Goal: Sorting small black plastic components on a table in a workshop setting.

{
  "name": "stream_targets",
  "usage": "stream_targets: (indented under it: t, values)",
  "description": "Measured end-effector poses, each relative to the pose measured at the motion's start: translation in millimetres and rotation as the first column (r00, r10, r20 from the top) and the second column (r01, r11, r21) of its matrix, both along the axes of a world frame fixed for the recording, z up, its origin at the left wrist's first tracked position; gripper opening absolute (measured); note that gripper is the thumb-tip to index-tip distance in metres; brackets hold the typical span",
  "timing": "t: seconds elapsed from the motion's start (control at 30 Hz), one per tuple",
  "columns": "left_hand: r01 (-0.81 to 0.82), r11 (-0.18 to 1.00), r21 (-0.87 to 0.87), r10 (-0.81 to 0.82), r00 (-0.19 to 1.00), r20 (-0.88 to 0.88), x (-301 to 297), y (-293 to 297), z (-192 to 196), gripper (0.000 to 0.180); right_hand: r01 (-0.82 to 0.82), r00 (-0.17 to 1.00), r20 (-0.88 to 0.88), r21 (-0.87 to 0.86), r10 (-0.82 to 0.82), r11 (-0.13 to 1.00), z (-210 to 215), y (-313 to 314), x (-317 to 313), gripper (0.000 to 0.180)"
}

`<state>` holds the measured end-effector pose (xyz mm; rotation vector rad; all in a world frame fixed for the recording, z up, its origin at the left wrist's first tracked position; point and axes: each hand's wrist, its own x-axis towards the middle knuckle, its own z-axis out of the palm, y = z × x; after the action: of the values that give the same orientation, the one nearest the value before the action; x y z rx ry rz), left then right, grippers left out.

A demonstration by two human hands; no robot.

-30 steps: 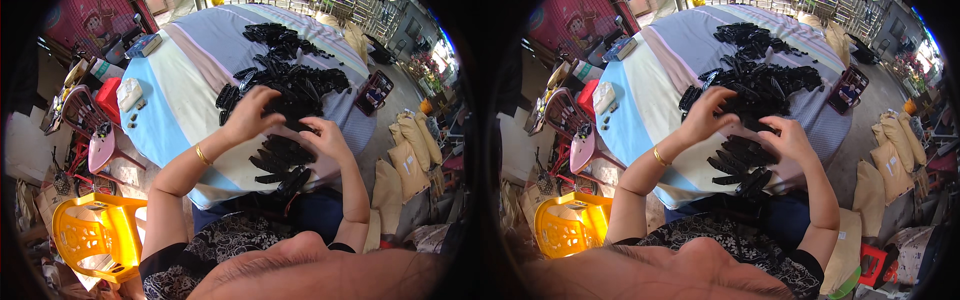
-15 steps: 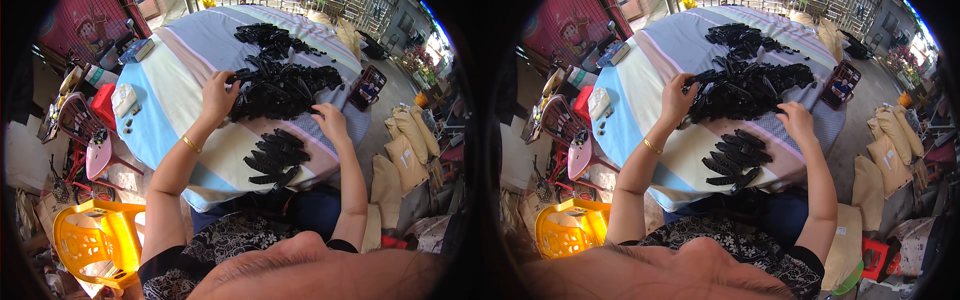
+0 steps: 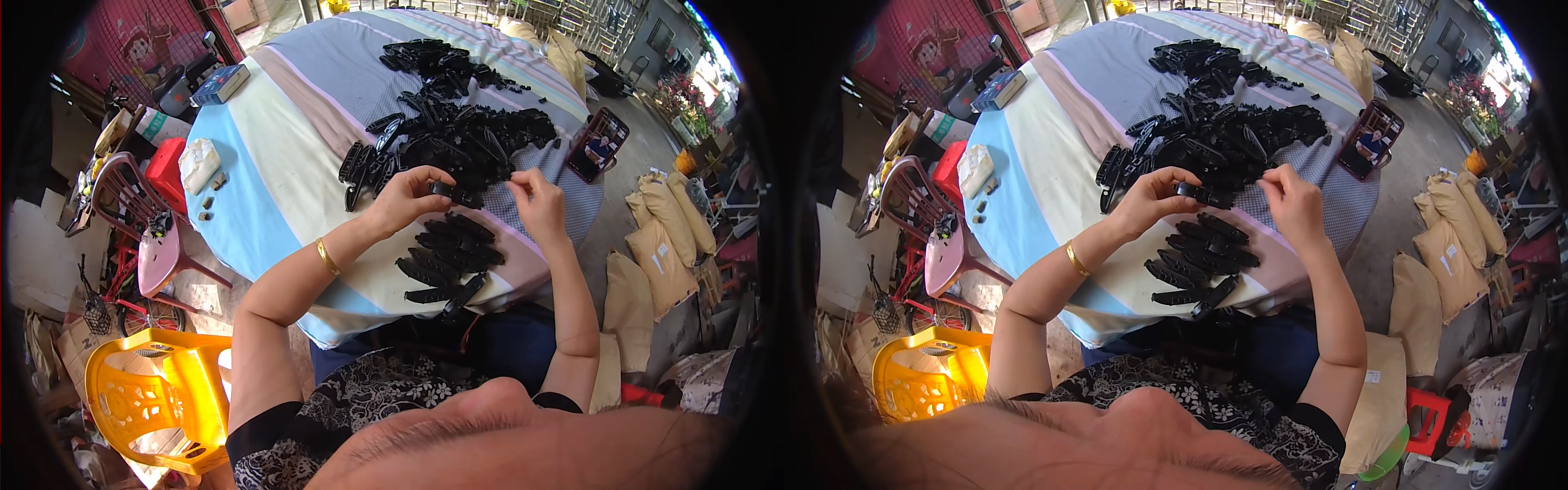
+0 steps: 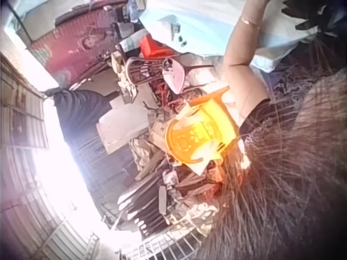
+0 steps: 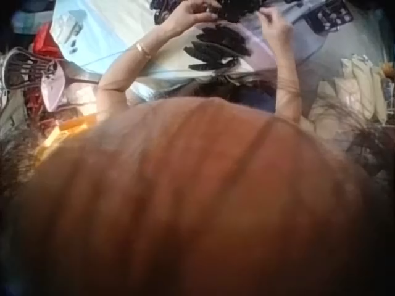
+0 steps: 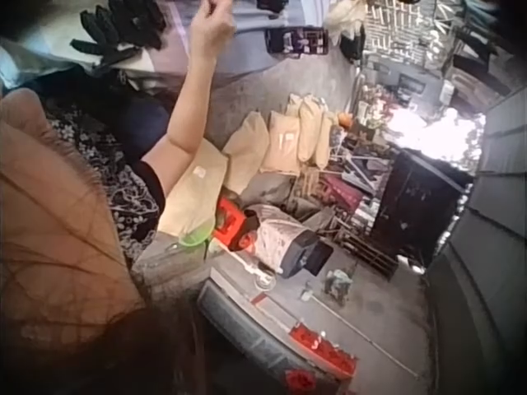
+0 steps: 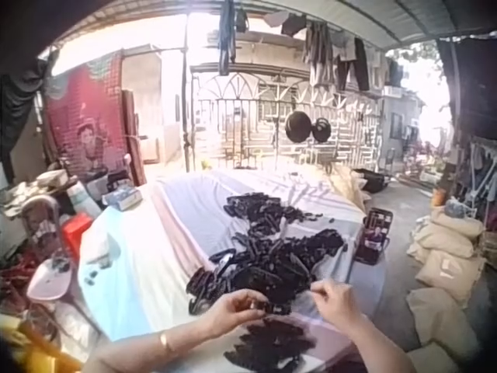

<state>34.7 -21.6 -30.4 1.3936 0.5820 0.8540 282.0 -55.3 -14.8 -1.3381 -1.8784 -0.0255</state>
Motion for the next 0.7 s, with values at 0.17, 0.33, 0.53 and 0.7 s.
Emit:
stream_targets:
  t: [0.17,0.33,0.53,0.7]
  values:
    - [0.044,0.999,-0.02,-0.045,0.996,-0.075,2,-9,-1,0.028,-0.295,0.909,-0.328,-0.063,0.259,0.954,13,-23,-43,0.018]
    - [0.049,0.999,-0.007,-0.05,0.996,-0.078,3,-9,-1,0.028,-0.333,0.935,-0.07,0.172,0.349,0.927,15,-24,-47,0.017]
    - [0.022,0.993,-0.116,-0.024,1.0,-0.011,2,-13,1,0.028,-0.327,0.941,0.184,0.267,0.285,0.906,19,-31,-52,0.015]
    - [0.058,0.99,-0.126,-0.034,0.982,0.188,4,-13,-5,0.031,-0.323,0.856,-0.419,0.025,0.303,0.946,17,-38,-57,0.007]
